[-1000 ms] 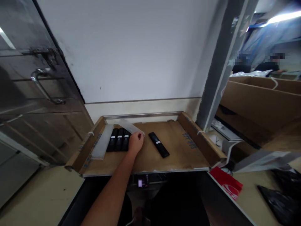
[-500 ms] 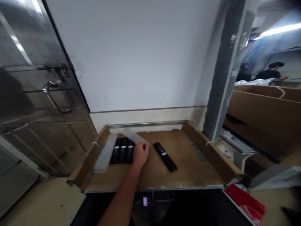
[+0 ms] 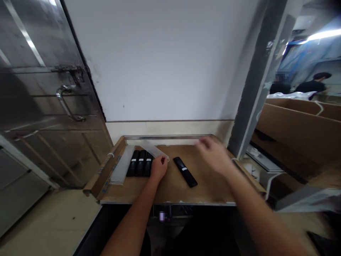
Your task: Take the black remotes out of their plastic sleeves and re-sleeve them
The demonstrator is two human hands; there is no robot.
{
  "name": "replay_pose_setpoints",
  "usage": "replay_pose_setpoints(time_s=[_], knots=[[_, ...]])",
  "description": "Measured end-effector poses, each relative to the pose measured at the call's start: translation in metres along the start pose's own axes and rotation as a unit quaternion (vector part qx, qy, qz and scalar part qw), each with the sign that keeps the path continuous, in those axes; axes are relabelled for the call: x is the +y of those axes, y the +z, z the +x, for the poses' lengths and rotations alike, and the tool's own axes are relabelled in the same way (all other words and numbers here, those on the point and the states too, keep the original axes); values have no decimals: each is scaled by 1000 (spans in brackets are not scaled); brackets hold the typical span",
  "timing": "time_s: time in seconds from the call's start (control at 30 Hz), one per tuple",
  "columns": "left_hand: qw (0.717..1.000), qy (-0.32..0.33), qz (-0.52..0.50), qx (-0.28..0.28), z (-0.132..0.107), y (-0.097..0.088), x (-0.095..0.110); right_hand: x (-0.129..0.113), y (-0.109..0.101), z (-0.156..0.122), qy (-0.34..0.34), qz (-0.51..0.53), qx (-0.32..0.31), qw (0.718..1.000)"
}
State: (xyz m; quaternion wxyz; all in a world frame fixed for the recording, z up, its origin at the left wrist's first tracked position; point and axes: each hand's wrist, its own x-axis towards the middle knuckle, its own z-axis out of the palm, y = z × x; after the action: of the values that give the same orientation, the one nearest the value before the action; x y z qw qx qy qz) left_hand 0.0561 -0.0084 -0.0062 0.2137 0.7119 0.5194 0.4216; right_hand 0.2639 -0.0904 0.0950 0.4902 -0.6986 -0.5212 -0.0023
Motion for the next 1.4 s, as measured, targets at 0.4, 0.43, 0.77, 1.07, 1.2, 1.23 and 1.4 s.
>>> replay_pose_setpoints(time_s=[0.4, 0.43, 0.77, 1.07, 1.2, 1.23, 1.4], knots=[[999, 15, -30, 31, 5, 5, -7, 5, 72, -71, 90, -185, -187, 960], [999, 17, -32, 34, 4, 5, -8, 8, 73, -71, 91, -165, -175, 966], [996, 5, -64, 61, 2, 2, -5, 30, 73, -72, 16, 54, -174, 983], [992, -9, -90, 84, 3, 2, -8, 31, 75, -75, 6, 96, -202, 975], [988, -8, -120, 94, 3, 2, -8, 32, 75, -75, 2, 94, -208, 974], [987, -12, -126, 97, 3, 1, -7, 32, 75, -75, 0, 95, -209, 973], [982, -18, -148, 113, 3, 2, -9, 30, 73, -76, -1, 103, -229, 968]])
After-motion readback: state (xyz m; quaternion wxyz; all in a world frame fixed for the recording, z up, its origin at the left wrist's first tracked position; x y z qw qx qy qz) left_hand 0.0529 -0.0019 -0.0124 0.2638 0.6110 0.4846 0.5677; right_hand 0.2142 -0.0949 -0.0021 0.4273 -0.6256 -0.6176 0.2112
